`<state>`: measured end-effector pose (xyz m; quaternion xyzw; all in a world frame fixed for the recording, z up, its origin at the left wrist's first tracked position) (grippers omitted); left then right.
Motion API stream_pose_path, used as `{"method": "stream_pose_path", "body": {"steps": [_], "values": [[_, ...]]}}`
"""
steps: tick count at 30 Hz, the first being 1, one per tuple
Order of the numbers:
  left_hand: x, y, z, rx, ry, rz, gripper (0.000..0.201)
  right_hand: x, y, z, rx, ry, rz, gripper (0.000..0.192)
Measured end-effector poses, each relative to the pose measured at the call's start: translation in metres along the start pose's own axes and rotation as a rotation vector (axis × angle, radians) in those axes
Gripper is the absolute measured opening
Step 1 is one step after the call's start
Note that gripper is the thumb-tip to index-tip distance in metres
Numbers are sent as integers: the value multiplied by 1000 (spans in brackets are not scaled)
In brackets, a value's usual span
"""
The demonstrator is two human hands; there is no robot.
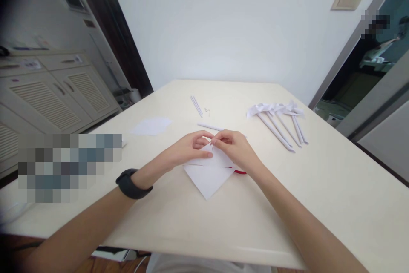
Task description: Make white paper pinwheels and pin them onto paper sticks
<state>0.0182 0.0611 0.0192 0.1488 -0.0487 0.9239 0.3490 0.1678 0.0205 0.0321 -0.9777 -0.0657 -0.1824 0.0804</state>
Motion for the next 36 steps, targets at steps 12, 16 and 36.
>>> {"method": "stream_pose_path", "body": {"steps": [12,16,36], "values": [[13,5,17,-113,78,256,31,27,2,-8,-67,10,-64,20],[10,5,17,-105,27,197,29,33,2,-6,-36,20,-17,18],[-4,8,21,-118,45,64,24,19,4,-14,63,-6,2,15]]}}
Point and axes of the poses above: each hand's wrist, its own y-axis away from the middle knuckle, its own x-axis out of the back of the hand, z = x × y, the point moved 3 cm from there along -y, towards the middle knuckle, and after that the axes turned 2 degrees about -y, right-handed, at the moved point
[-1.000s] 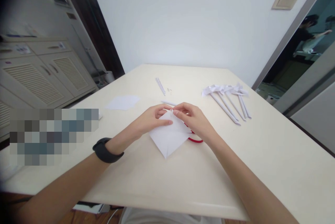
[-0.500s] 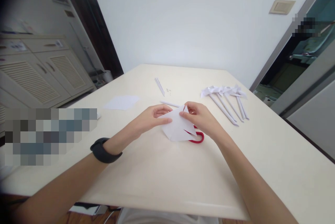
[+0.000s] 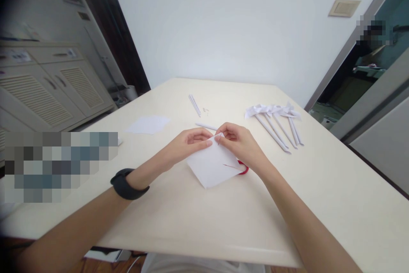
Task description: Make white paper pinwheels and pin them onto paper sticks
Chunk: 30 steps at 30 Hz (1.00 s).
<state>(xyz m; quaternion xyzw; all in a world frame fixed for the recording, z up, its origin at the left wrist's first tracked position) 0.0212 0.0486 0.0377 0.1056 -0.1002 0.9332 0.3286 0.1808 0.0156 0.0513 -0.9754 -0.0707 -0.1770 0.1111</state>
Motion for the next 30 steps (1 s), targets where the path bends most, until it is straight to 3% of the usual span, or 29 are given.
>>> {"method": "stream_pose_path", "body": {"steps": [19,30], "values": [[3,0,2,16,21,152,18,-3,0,-4,99,20,73,12],[1,1,1,8,59,122,18,-9,2,-9,234,162,76,7]]}}
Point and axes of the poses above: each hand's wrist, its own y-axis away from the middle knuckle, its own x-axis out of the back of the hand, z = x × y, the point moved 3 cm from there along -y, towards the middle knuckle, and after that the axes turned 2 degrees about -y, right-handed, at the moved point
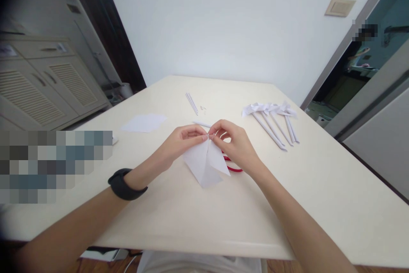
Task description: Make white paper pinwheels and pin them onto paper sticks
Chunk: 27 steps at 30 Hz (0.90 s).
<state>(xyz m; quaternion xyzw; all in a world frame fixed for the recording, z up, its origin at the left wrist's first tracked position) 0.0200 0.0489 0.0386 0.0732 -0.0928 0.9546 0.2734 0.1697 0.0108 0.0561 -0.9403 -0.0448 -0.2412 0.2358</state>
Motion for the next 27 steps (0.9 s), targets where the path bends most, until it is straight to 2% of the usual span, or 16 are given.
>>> {"method": "stream_pose_path", "body": {"steps": [7,12,16,21,27], "values": [[2,0,-1,12,23,23,18,-4,5,-5,287,366,149,13],[2,1,-3,38,51,23,21,-8,7,-5,420,643,173,17],[3,1,-6,33,48,18,24,-7,7,-5,469,711,191,19],[2,-1,-7,42,130,-50,26,-6,8,-3,545,760,238,18],[7,-1,-5,21,86,1,24,-5,7,2,622,789,218,26]]}}
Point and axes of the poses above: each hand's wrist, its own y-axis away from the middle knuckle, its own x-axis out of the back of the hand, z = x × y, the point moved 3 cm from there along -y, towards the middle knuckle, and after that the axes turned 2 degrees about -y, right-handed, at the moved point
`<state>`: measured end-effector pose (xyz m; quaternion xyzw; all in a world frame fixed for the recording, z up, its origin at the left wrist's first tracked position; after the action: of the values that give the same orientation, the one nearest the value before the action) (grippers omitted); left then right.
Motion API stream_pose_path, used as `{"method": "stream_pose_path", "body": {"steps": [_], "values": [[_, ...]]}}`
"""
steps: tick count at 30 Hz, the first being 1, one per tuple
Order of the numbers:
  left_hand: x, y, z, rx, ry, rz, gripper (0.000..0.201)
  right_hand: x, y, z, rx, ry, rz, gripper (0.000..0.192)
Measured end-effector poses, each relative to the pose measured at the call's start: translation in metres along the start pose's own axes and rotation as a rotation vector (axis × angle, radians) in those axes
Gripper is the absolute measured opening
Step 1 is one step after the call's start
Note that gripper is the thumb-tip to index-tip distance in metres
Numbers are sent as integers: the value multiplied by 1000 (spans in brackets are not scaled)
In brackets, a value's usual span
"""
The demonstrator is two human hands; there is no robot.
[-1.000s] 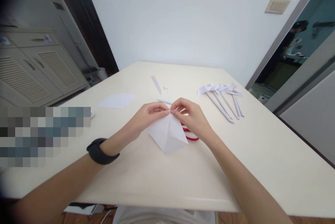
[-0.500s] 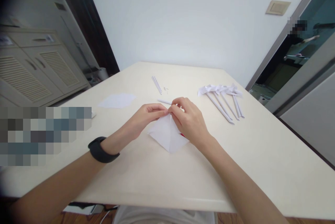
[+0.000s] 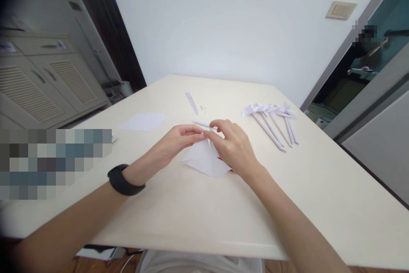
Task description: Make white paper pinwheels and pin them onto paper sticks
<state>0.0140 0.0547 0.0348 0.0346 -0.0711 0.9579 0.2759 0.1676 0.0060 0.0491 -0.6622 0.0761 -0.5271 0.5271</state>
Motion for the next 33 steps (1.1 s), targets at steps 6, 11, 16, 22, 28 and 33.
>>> {"method": "stream_pose_path", "body": {"steps": [6,11,16,22,28,33], "values": [[-2,-2,-3,19,-86,26,23,3,-3,1,-182,-245,-38,22],[-5,-5,-5,-63,-227,7,18,5,-5,3,-353,-398,-114,10],[-7,-3,-1,-117,-365,9,18,-2,-4,9,-415,-523,-207,4],[-7,0,2,-189,-437,48,17,-5,-3,9,-423,-527,-227,8],[-6,0,1,-206,-418,87,15,-10,0,11,-457,-537,-242,9],[-7,1,4,-224,-443,80,11,-10,0,12,-450,-541,-226,9]]}}
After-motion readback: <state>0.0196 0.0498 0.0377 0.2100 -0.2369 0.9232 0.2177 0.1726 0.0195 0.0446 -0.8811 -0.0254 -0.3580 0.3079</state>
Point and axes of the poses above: each hand's wrist, its own y-axis away from the middle knuckle, its own x-axis out of the back of the hand, z = x × y, the point moved 3 cm from there along -y, towards the middle knuckle, and after that the axes turned 2 degrees about -y, right-handed, at the moved point
